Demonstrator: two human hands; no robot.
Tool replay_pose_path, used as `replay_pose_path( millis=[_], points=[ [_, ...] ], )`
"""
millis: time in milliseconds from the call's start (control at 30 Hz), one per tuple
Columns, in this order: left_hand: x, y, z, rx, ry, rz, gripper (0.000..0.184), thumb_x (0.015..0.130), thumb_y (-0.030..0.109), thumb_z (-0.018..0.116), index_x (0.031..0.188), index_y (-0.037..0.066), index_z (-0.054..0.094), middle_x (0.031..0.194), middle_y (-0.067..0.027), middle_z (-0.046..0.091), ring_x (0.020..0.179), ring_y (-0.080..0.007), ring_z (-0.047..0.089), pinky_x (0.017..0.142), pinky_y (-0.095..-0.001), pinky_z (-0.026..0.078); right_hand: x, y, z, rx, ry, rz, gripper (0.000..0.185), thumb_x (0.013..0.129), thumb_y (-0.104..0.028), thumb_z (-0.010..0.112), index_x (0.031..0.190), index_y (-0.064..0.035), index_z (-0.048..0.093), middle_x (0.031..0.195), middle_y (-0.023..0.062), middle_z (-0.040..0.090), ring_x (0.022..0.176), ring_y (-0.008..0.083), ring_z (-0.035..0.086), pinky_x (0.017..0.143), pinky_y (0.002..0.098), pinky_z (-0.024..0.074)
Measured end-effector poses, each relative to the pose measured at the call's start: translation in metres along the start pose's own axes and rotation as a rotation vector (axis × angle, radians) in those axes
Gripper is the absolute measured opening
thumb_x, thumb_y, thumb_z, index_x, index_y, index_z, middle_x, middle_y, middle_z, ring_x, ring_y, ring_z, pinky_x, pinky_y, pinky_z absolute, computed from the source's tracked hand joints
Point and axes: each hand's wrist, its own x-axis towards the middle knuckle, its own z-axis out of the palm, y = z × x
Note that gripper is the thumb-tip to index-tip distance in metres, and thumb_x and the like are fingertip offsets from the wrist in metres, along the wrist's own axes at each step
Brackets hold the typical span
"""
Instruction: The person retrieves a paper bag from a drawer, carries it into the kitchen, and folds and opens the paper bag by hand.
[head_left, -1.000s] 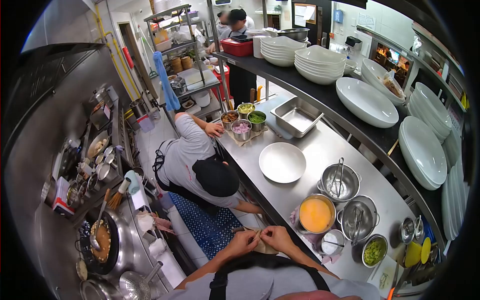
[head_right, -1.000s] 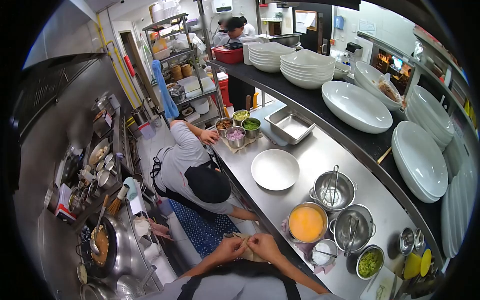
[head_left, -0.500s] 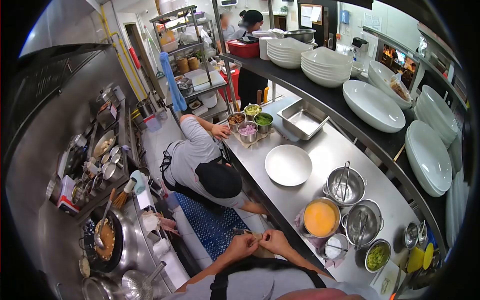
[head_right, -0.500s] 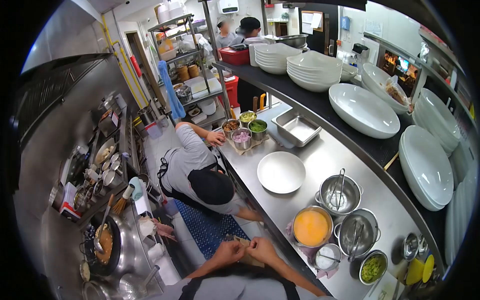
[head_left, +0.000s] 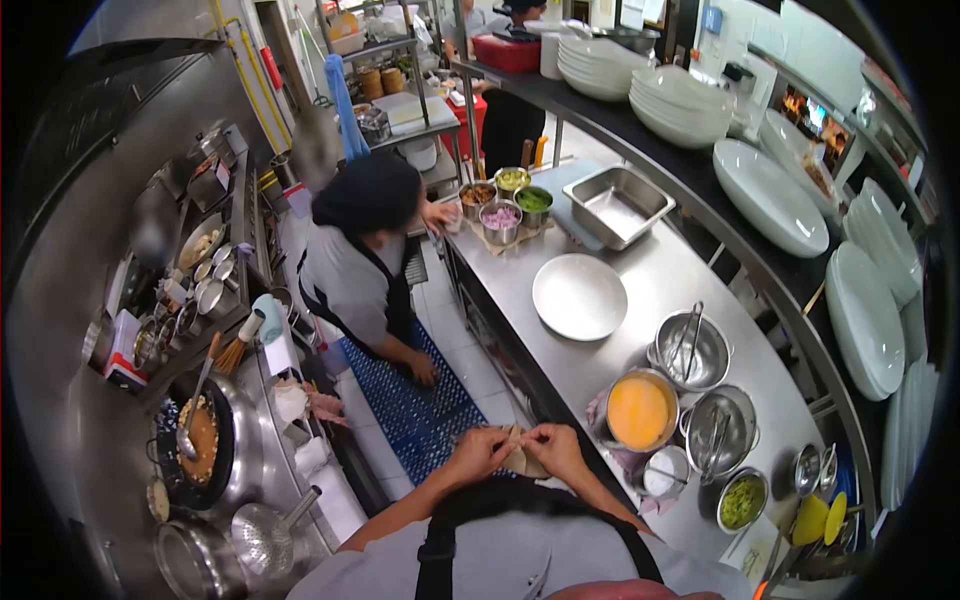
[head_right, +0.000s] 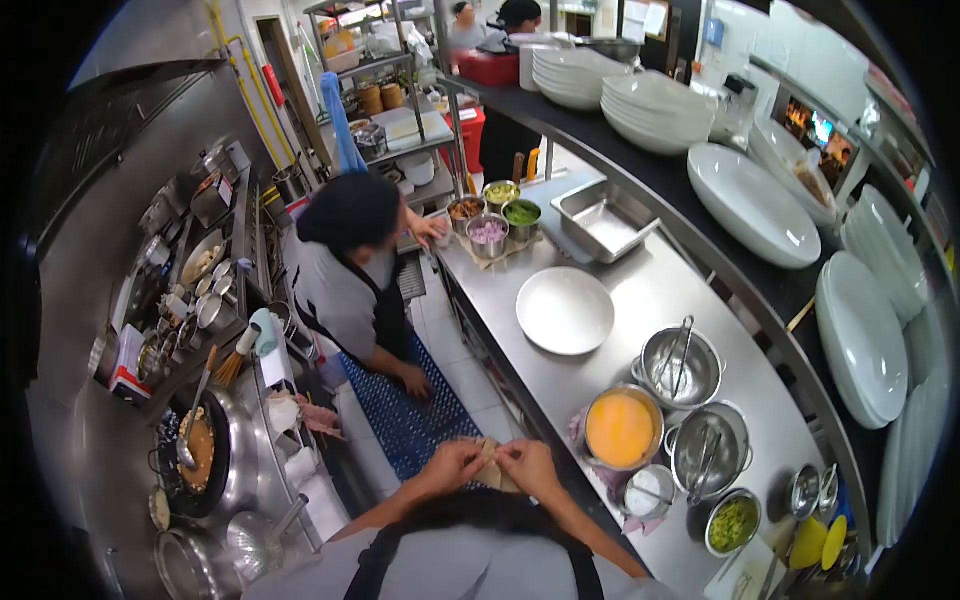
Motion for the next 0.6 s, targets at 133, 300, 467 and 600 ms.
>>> replay_pose_path(
  millis=[133, 300, 467, 600],
  points=[
    [-0.004, 0.014, -0.006, 0.025, 0.003, 0.007, 0.018, 0.092, 0.012, 0.070, 0.082, -0.001, 0.064, 0.073, -0.0182, 0.061, 0.064, -0.0337, 0.059, 0.061, -0.0425, 0.046, 0.004, -0.010, 0.001, 0.059, 0.036, -0.103, 0.017, 0.086, -0.017, 0.074, 0.092, -0.0010, 0.076, 0.083, 0.0152, 0.075, 0.072, 0.0247, 0.072, 0.068, 0.0347, 0.0557],
    [-0.001, 0.002, -0.001, 0.011, 0.066, -0.086, 0.015, 0.092, 0.012, 0.070, 0.083, -0.001, 0.067, 0.076, -0.0188, 0.063, 0.064, -0.0349, 0.061, 0.061, -0.0420, 0.047, 0.018, -0.010, 0.019, -0.040, 0.026, -0.157, 0.018, 0.084, -0.018, 0.074, 0.083, -0.0005, 0.069, 0.078, 0.0185, 0.069, 0.068, 0.0313, 0.069, 0.064, 0.0418, 0.0532],
    [0.020, -0.009, -0.018, 0.057, 0.078, -0.059, 0.016, 0.091, 0.010, 0.070, 0.081, -0.002, 0.067, 0.075, -0.0177, 0.064, 0.065, -0.0297, 0.063, 0.061, -0.0403, 0.048, 0.036, -0.005, 0.040, -0.132, 0.114, -0.158, 0.019, 0.084, -0.017, 0.073, 0.083, -0.0010, 0.065, 0.080, 0.0195, 0.068, 0.071, 0.0380, 0.066, 0.064, 0.0447, 0.0523],
    [0.043, -0.037, -0.038, -0.001, 0.068, -0.031, 0.019, 0.091, 0.013, 0.070, 0.081, -0.002, 0.066, 0.076, -0.0187, 0.064, 0.064, -0.0300, 0.063, 0.061, -0.0421, 0.048, 0.066, -0.018, 0.043, -0.048, 0.092, -0.057, 0.020, 0.089, -0.021, 0.069, 0.090, -0.0015, 0.065, 0.084, 0.0223, 0.068, 0.076, 0.0421, 0.067, 0.068, 0.0499, 0.0521]
  ],
)
